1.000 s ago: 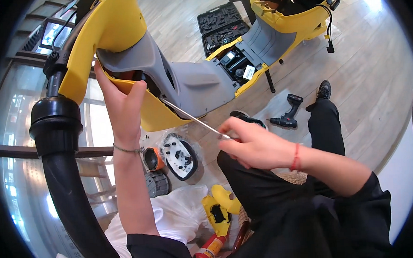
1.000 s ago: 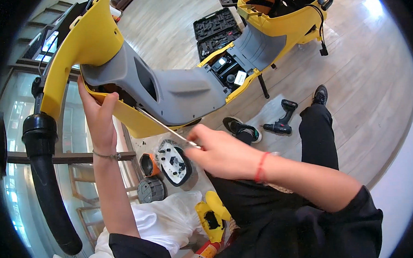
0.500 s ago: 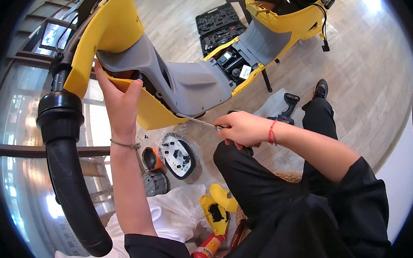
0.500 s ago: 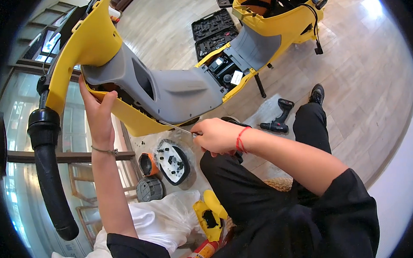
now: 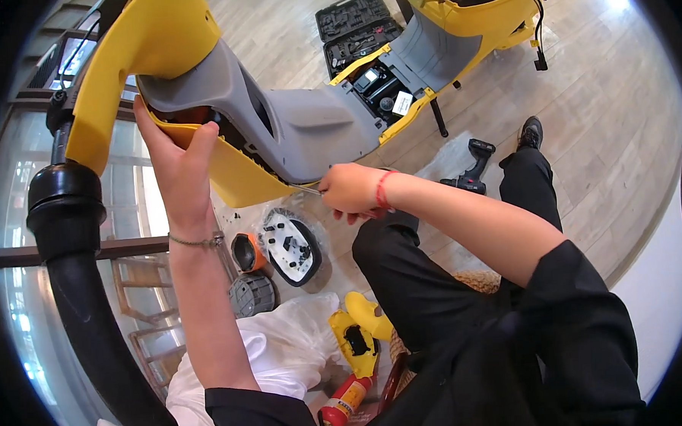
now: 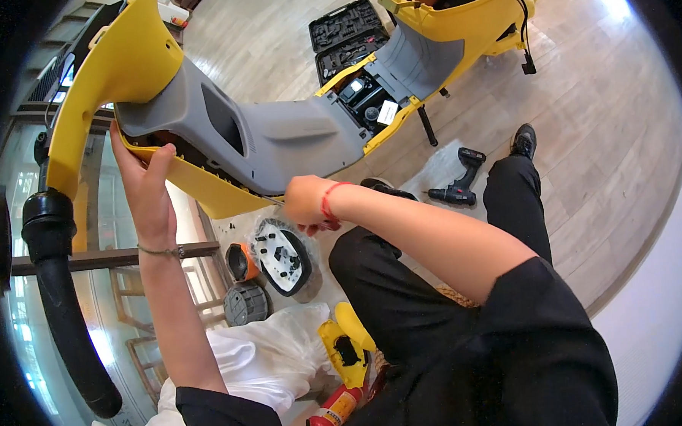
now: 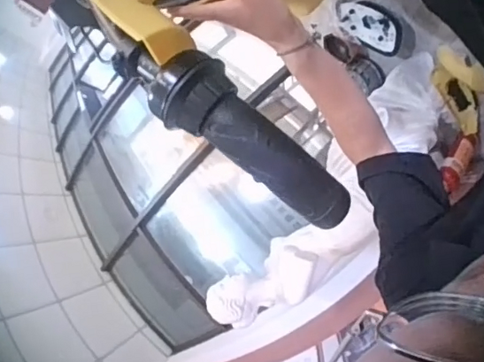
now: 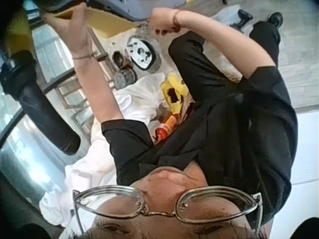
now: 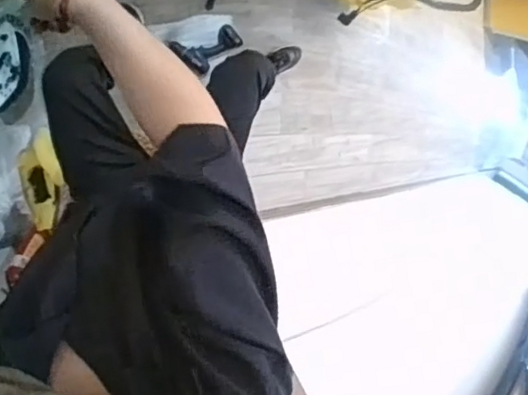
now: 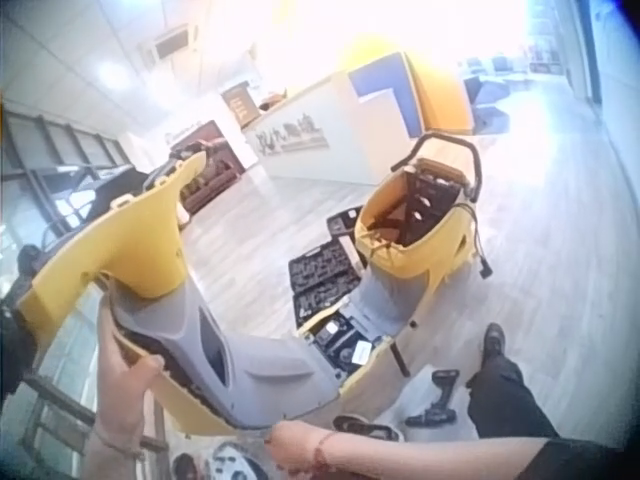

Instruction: Removing screws and disassembling the front body panels of an electric scooter using a screwdriver.

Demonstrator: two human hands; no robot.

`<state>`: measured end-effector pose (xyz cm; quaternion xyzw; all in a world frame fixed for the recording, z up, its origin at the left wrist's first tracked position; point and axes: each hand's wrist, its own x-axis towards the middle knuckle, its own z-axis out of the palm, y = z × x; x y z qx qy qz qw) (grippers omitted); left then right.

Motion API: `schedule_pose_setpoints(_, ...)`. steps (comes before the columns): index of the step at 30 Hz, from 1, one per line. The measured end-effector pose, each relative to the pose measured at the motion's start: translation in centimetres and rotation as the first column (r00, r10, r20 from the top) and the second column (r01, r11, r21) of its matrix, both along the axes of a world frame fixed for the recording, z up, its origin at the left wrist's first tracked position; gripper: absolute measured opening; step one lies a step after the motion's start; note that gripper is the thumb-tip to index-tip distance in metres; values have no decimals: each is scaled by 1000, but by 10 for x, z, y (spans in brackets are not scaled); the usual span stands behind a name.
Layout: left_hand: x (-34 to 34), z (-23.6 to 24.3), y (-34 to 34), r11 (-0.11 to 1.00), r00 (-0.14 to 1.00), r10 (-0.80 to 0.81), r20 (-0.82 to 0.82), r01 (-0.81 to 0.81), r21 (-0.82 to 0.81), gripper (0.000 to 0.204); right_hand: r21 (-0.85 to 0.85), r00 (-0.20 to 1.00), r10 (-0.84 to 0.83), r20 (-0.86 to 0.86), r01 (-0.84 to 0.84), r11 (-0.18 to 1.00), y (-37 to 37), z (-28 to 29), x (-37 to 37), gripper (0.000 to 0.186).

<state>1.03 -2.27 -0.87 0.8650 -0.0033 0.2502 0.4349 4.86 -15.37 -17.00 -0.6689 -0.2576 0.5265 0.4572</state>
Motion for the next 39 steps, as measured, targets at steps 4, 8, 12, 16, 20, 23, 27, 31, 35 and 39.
schedule_pose_setpoints(4,6,-5,-1,1000,1000,-12,5,12,-3,81,-38,962,-167,-217,163,986,41,-31,-5,21)
schedule_pose_setpoints(8,4,-2,0,999,1000,6,-16,-5,39,82,139,724,-663,-190,688,712,103,-75,-78,26)
schedule_pose_setpoints(12,0,0,3,999,998,10,-55,-8,31,79,47,455,-827,-330,883,467,140,-61,-104,31)
schedule_pose_setpoints(16,2,-2,6,998,999,21,-36,-19,53,77,45,345,-914,-212,938,343,160,-59,-115,35)
schedule_pose_setpoints(20,1,-6,9,999,1000,11,-11,-10,31,77,190,633,-747,-201,774,604,115,-88,-102,38)
schedule_pose_setpoints(23,4,-10,2,999,999,34,28,-35,32,79,247,821,-567,-68,564,788,57,-107,-85,40)
schedule_pose_setpoints(27,4,-14,0,987,992,113,54,-119,104,81,146,878,-456,-144,474,868,15,-99,-83,41)
schedule_pose_setpoints(31,-13,-31,-7,948,976,178,127,-205,245,86,247,820,-341,-460,487,838,-29,-101,-83,43)
schedule_pose_setpoints(35,-41,-92,9,877,933,305,189,-353,326,84,286,876,-405,-262,472,834,-70,-103,-88,43)
schedule_pose_setpoints(39,-61,-191,41,741,813,568,-126,-572,-353,56,107,894,-440,-84,447,888,-97,-117,-94,40)
